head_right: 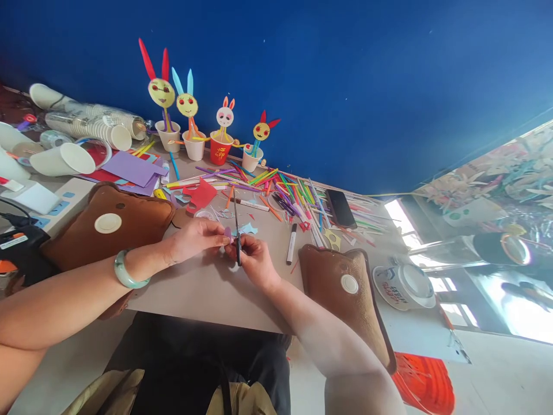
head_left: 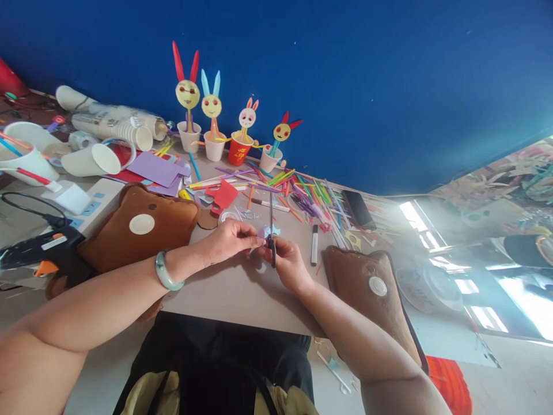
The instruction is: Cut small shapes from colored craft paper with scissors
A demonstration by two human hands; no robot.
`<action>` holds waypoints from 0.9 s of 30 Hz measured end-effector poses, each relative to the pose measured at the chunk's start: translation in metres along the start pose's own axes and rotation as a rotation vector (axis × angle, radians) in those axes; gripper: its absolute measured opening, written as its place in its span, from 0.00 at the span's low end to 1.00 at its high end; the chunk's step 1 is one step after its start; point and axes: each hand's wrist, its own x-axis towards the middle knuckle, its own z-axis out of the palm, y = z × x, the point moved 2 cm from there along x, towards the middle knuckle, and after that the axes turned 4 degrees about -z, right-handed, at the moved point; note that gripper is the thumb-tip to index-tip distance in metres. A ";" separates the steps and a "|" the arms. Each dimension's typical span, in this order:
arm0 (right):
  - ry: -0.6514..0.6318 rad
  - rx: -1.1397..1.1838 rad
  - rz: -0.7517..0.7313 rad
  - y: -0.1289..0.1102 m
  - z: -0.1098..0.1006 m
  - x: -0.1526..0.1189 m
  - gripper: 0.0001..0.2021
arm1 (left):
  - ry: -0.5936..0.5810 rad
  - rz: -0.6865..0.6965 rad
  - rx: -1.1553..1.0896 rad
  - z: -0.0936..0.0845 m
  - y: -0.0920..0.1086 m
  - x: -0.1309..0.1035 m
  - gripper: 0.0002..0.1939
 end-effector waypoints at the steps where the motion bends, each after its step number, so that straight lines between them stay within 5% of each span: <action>1: 0.010 0.006 -0.002 0.000 0.000 0.000 0.20 | 0.005 -0.005 -0.007 -0.001 -0.001 0.000 0.16; 16: 0.043 0.091 0.017 -0.001 0.001 0.001 0.20 | 0.000 -0.045 -0.127 -0.001 0.005 -0.004 0.21; 27: 0.070 0.024 -0.011 0.002 0.000 0.003 0.19 | 0.046 -0.007 -0.088 -0.002 -0.005 0.001 0.09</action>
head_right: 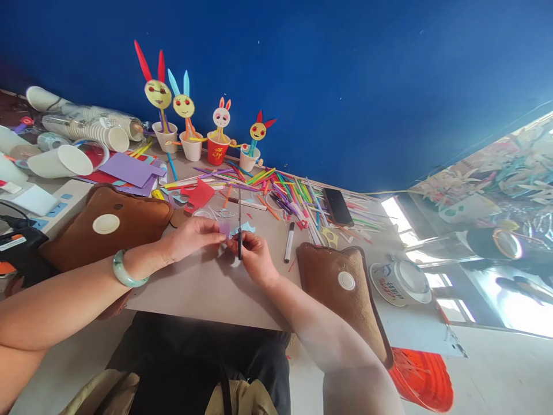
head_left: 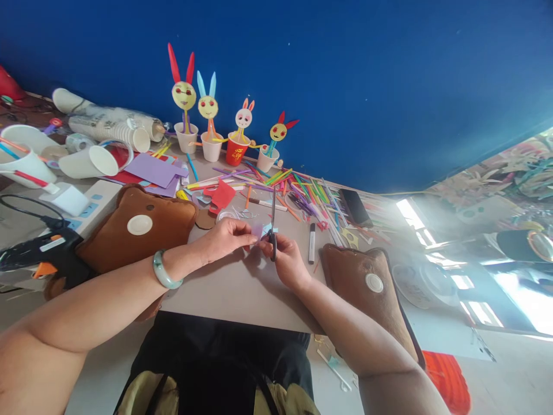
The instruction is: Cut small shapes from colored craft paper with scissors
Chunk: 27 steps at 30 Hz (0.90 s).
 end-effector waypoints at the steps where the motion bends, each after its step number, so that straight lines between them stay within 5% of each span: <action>1: 0.014 -0.041 -0.022 0.000 -0.003 0.002 0.19 | 0.010 -0.013 -0.014 -0.001 0.000 0.000 0.10; 8: 0.115 -0.647 -0.178 -0.001 -0.044 0.028 0.15 | 0.128 -0.124 -0.177 -0.010 0.010 0.001 0.09; 12: 0.179 -1.069 -0.224 -0.008 -0.065 0.033 0.14 | 0.358 -0.029 -0.236 -0.030 0.027 0.004 0.10; 15: 0.140 -1.300 -0.124 -0.011 -0.073 0.033 0.15 | 0.446 0.032 -0.230 -0.042 0.034 0.005 0.09; 20: 0.058 -1.459 0.041 -0.014 -0.079 0.036 0.13 | 0.409 0.032 -0.218 -0.040 0.033 0.006 0.10; 27: 0.050 -1.424 0.044 -0.010 -0.086 0.039 0.13 | 0.272 -0.001 -0.149 -0.030 0.024 0.005 0.12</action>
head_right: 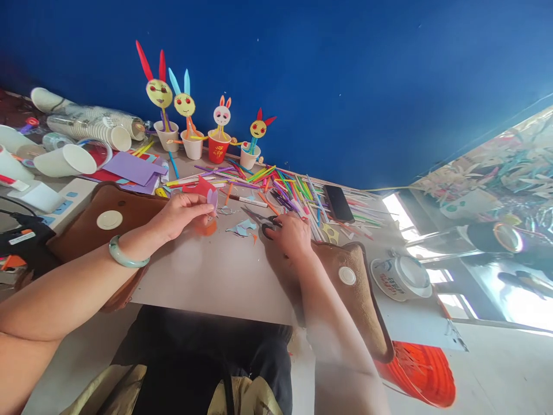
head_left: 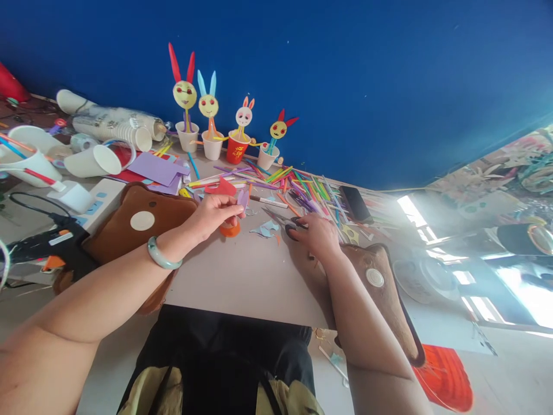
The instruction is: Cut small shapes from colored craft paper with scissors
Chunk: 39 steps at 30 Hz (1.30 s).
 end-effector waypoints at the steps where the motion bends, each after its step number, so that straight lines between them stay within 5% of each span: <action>1: 0.001 0.006 -0.001 0.001 0.001 0.000 0.13 | -0.011 -0.002 0.011 0.000 -0.001 0.000 0.12; 18: 0.035 0.219 -0.075 0.011 0.005 0.004 0.12 | -0.081 -0.148 0.199 0.012 -0.002 -0.005 0.02; 31: 0.008 0.366 -0.193 0.012 0.009 0.004 0.09 | -0.149 -0.104 0.324 0.010 -0.007 -0.004 0.04; 39: -0.049 0.374 -0.131 0.008 0.006 0.002 0.07 | -0.162 -0.067 0.448 0.010 0.000 -0.008 0.04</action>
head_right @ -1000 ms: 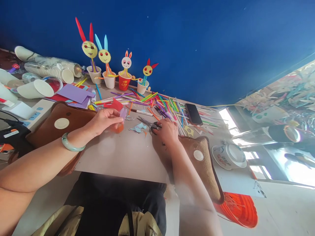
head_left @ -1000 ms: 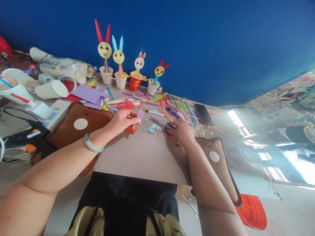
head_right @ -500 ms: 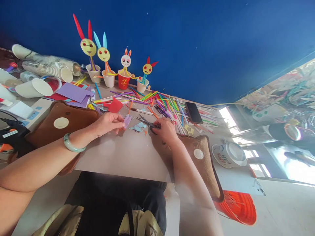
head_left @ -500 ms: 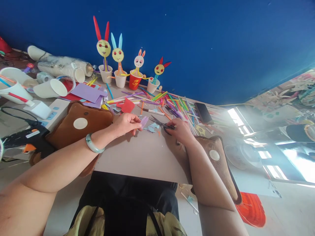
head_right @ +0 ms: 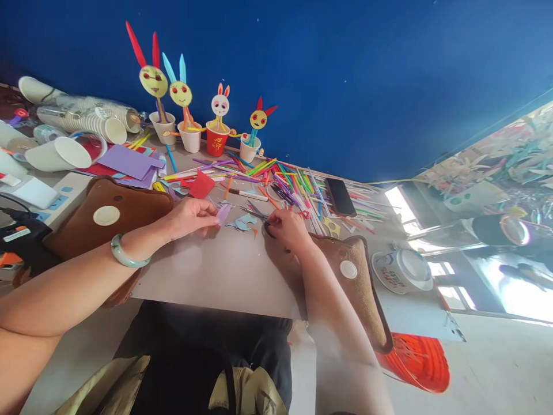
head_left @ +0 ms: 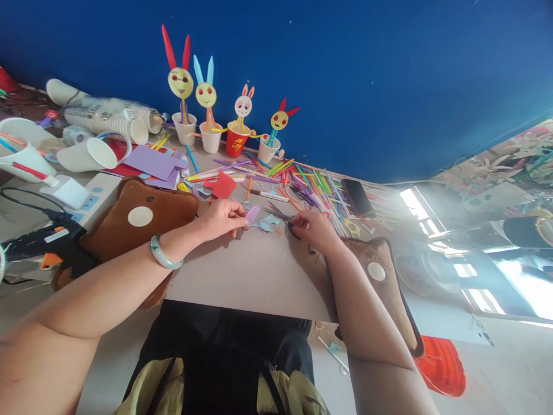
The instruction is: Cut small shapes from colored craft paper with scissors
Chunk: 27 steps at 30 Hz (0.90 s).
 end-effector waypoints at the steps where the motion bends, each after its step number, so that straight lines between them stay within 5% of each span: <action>1: -0.017 0.007 0.004 -0.001 -0.001 0.000 0.06 | -0.007 0.009 0.000 0.001 -0.002 0.001 0.04; 7: 0.097 0.291 -0.055 -0.024 -0.001 -0.008 0.11 | -0.077 0.005 -0.110 0.010 -0.015 0.007 0.06; 11: -0.037 0.536 -0.185 -0.052 0.017 -0.019 0.19 | -0.173 0.028 -0.055 0.017 -0.018 0.006 0.06; 17: -0.052 0.559 -0.277 -0.071 0.037 -0.029 0.09 | -0.243 0.104 0.113 0.018 -0.017 0.001 0.05; 27: -0.056 0.572 -0.253 -0.075 0.041 -0.029 0.07 | -0.251 0.075 0.176 0.018 -0.023 0.002 0.10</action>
